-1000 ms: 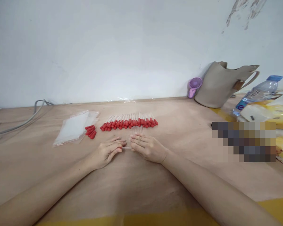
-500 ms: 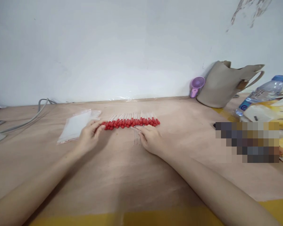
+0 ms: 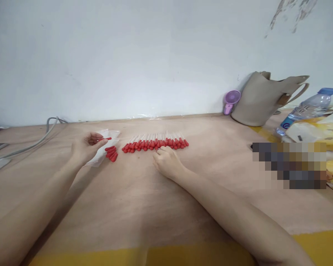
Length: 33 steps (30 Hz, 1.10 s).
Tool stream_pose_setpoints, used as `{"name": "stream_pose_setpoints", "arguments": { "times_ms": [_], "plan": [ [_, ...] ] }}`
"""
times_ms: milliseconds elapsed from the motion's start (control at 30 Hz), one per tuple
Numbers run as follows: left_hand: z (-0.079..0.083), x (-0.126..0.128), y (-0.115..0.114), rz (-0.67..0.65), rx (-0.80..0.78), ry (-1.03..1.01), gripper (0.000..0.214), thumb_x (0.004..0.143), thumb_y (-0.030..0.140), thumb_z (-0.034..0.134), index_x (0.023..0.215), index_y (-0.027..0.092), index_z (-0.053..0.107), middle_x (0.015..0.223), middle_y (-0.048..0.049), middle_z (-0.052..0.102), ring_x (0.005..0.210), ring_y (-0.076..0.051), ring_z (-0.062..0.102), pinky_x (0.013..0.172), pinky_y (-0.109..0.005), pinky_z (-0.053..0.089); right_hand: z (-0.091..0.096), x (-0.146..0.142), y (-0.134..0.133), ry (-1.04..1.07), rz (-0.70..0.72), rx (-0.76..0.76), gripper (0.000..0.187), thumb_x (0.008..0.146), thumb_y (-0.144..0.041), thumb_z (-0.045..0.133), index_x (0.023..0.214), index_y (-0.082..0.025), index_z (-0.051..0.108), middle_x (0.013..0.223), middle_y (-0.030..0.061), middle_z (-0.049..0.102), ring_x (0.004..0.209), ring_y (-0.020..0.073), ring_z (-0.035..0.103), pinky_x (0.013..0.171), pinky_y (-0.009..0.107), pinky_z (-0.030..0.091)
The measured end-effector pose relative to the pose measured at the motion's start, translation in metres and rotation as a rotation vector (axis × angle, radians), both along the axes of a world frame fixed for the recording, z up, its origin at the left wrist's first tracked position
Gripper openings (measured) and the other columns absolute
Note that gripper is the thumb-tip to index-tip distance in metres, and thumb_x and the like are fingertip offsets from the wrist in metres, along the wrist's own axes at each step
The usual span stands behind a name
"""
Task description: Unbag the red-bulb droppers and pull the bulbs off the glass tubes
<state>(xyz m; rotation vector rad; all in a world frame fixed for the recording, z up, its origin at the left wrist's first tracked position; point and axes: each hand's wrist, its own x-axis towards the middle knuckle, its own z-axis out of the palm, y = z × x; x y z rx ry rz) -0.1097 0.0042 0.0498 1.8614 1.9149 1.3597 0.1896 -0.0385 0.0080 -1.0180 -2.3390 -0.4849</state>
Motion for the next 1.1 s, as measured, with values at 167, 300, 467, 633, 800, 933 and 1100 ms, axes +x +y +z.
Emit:
{"name": "stream_pose_setpoints", "arguments": {
  "times_ms": [167, 300, 467, 633, 800, 933, 1100],
  "plan": [
    [-0.006, 0.002, 0.000, 0.005, -0.092, 0.044, 0.027, 0.058, 0.040, 0.069, 0.071, 0.019, 0.060, 0.065, 0.0005, 0.061, 0.059, -0.013, 0.055, 0.055, -0.024, 0.043, -0.001, -0.007, 0.002, -0.094, -0.045, -0.113, 0.021, 0.080, -0.012, 0.046, 0.065, -0.012, 0.061, 0.068, 0.0069, 0.062, 0.068, 0.0167, 0.050, 0.065, 0.029, 0.033],
    [-0.011, 0.003, -0.001, 0.033, -0.126, 0.056, 0.026, 0.058, 0.041, 0.070, 0.069, 0.020, 0.059, 0.063, 0.0003, 0.060, 0.058, -0.014, 0.055, 0.054, -0.026, 0.043, -0.001, -0.009, 0.002, -0.118, -0.053, -0.144, 0.021, 0.080, -0.010, 0.047, 0.065, -0.012, 0.061, 0.071, 0.0084, 0.062, 0.071, 0.0174, 0.050, 0.065, 0.029, 0.032],
    [-0.017, 0.000, 0.001, 0.016, -0.146, 0.054, 0.029, 0.059, 0.045, 0.068, 0.068, 0.019, 0.058, 0.065, -0.0008, 0.061, 0.059, -0.015, 0.056, 0.056, -0.026, 0.043, 0.002, -0.008, 0.000, -0.024, -0.021, -0.170, 0.020, 0.079, -0.013, 0.049, 0.065, -0.012, 0.062, 0.069, 0.0073, 0.060, 0.068, 0.0156, 0.048, 0.065, 0.028, 0.034],
    [-0.013, 0.001, -0.001, 0.086, -0.173, 0.150, 0.029, 0.068, 0.049, 0.059, 0.066, 0.020, 0.059, 0.062, -0.0007, 0.061, 0.058, -0.016, 0.055, 0.056, -0.028, 0.041, 0.002, -0.006, -0.004, 0.111, 0.049, -0.300, 0.027, 0.071, -0.039, 0.065, 0.062, -0.014, 0.062, 0.068, 0.0052, 0.055, 0.070, 0.0157, 0.047, 0.066, 0.027, 0.036],
    [-0.003, 0.006, -0.006, 0.172, -0.136, 0.203, 0.029, 0.072, 0.049, 0.055, 0.067, 0.021, 0.060, 0.058, -0.0003, 0.057, 0.054, -0.016, 0.052, 0.053, -0.029, 0.038, -0.003, -0.002, -0.003, 0.108, 0.062, -0.301, 0.040, 0.068, -0.053, 0.065, 0.071, -0.013, 0.065, 0.074, 0.0060, 0.053, 0.073, 0.0164, 0.045, 0.068, 0.029, 0.035],
    [-0.001, 0.016, -0.012, 0.165, -0.077, 0.300, 0.027, 0.073, 0.047, 0.054, 0.070, 0.021, 0.061, 0.063, -0.0010, 0.058, 0.058, -0.017, 0.053, 0.056, -0.029, 0.038, -0.005, 0.002, -0.002, 0.088, 0.042, -0.267, 0.051, 0.068, -0.063, 0.058, 0.078, -0.014, 0.066, 0.077, 0.0063, 0.052, 0.076, 0.0171, 0.043, 0.069, 0.030, 0.032],
    [-0.003, 0.025, -0.014, 0.055, 0.022, 0.406, 0.028, 0.076, 0.045, 0.051, 0.074, 0.020, 0.062, 0.079, -0.0028, 0.062, 0.072, -0.019, 0.055, 0.067, -0.029, 0.040, -0.002, 0.006, -0.004, 0.083, 0.044, -0.280, 0.058, 0.068, -0.069, 0.052, 0.083, -0.015, 0.066, 0.080, 0.0071, 0.053, 0.078, 0.0181, 0.044, 0.071, 0.032, 0.032]
  ]
}}
